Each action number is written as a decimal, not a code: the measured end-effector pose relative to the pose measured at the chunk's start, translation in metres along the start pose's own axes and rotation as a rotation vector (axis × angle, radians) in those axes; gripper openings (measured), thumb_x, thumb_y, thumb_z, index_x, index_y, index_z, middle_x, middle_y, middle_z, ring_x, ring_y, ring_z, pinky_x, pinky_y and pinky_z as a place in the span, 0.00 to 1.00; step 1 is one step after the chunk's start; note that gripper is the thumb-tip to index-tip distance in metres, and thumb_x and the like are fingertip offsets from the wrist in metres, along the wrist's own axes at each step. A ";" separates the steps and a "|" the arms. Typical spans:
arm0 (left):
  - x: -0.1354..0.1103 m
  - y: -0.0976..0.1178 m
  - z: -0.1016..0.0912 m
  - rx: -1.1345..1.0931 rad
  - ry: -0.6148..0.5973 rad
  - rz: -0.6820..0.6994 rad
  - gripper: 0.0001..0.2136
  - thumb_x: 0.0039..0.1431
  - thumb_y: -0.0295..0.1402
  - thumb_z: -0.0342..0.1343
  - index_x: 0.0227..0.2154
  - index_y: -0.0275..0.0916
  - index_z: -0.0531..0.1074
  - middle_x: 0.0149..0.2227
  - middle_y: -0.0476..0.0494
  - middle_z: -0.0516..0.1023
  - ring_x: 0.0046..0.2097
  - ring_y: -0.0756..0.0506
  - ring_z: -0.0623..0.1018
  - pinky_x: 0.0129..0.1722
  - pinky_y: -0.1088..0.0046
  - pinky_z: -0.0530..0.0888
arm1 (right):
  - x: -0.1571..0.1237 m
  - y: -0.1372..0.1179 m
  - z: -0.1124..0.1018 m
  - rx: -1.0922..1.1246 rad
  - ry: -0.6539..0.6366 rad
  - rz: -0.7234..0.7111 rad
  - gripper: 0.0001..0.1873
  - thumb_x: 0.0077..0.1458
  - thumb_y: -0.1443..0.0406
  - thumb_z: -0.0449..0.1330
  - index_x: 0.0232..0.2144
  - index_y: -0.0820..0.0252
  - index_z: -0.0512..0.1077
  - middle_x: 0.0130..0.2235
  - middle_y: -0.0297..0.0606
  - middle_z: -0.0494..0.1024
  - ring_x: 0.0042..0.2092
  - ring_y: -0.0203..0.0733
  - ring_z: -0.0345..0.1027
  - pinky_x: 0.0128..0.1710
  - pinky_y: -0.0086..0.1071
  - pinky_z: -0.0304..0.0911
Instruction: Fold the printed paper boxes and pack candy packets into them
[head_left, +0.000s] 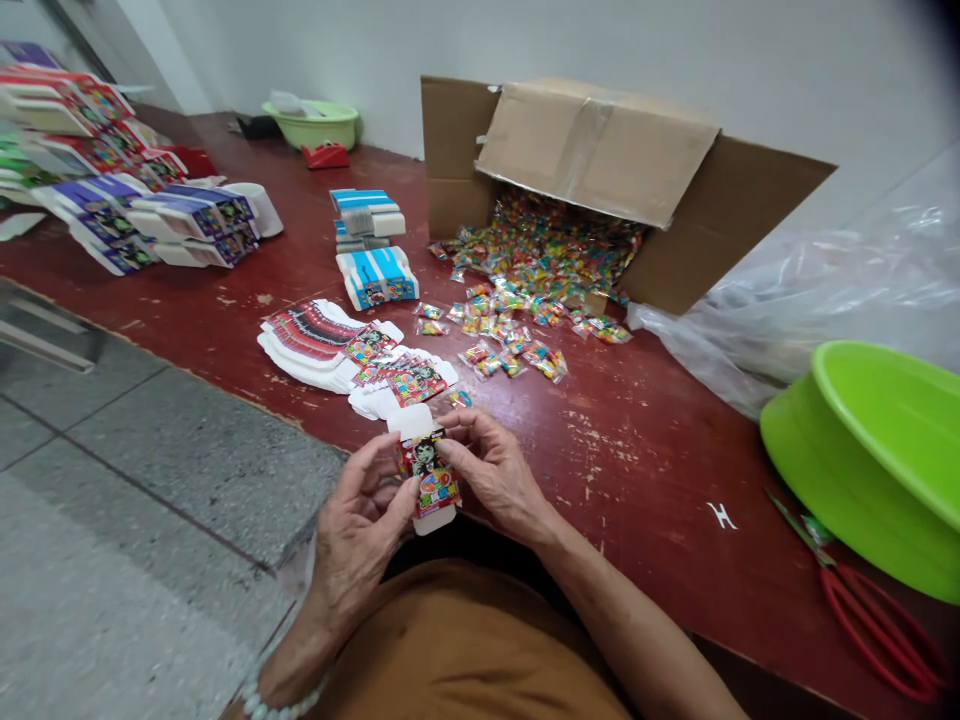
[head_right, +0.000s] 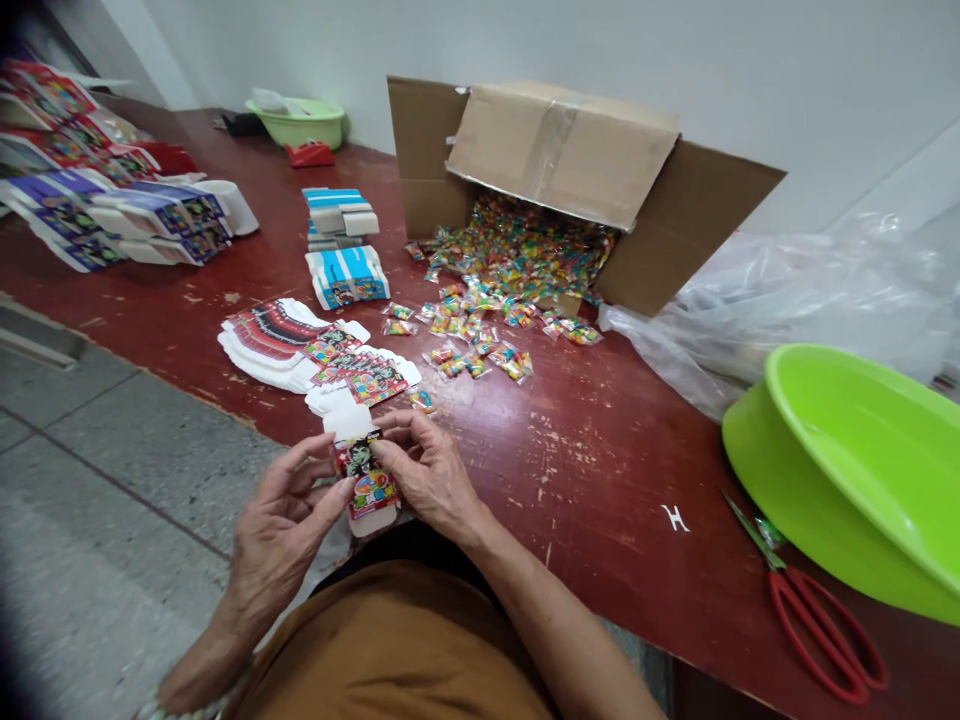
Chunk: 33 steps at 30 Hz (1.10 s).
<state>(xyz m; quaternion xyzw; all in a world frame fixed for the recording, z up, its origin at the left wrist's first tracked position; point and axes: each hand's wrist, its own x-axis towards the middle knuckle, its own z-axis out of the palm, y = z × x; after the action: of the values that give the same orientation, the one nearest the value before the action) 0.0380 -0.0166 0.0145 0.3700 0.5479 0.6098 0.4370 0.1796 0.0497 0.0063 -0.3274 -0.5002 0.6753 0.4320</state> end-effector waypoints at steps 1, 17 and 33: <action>0.002 0.001 -0.001 0.021 -0.017 -0.024 0.21 0.47 0.36 0.72 0.44 0.44 0.72 0.36 0.48 0.84 0.35 0.46 0.83 0.35 0.73 0.80 | 0.000 0.001 0.000 0.006 0.001 0.010 0.14 0.54 0.58 0.68 0.39 0.56 0.74 0.34 0.32 0.76 0.33 0.35 0.68 0.34 0.29 0.64; 0.013 0.001 -0.016 0.013 -0.225 -0.182 0.15 0.50 0.38 0.71 0.35 0.41 0.71 0.31 0.51 0.81 0.33 0.50 0.79 0.35 0.77 0.76 | 0.013 -0.006 -0.018 0.056 -0.108 0.286 0.19 0.39 0.57 0.77 0.29 0.62 0.77 0.27 0.32 0.79 0.29 0.34 0.69 0.33 0.29 0.63; 0.005 -0.014 -0.007 -0.170 -0.297 -0.500 0.28 0.58 0.63 0.55 0.38 0.40 0.79 0.28 0.47 0.82 0.25 0.46 0.77 0.28 0.71 0.73 | 0.015 -0.011 -0.018 -0.438 -0.219 -0.021 0.11 0.57 0.58 0.66 0.35 0.61 0.80 0.35 0.39 0.83 0.34 0.38 0.75 0.33 0.30 0.66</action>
<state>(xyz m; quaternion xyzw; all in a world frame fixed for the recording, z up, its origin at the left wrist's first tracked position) 0.0320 -0.0144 -0.0004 0.2707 0.4993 0.4661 0.6783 0.1923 0.0722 0.0114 -0.3332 -0.6819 0.5775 0.3009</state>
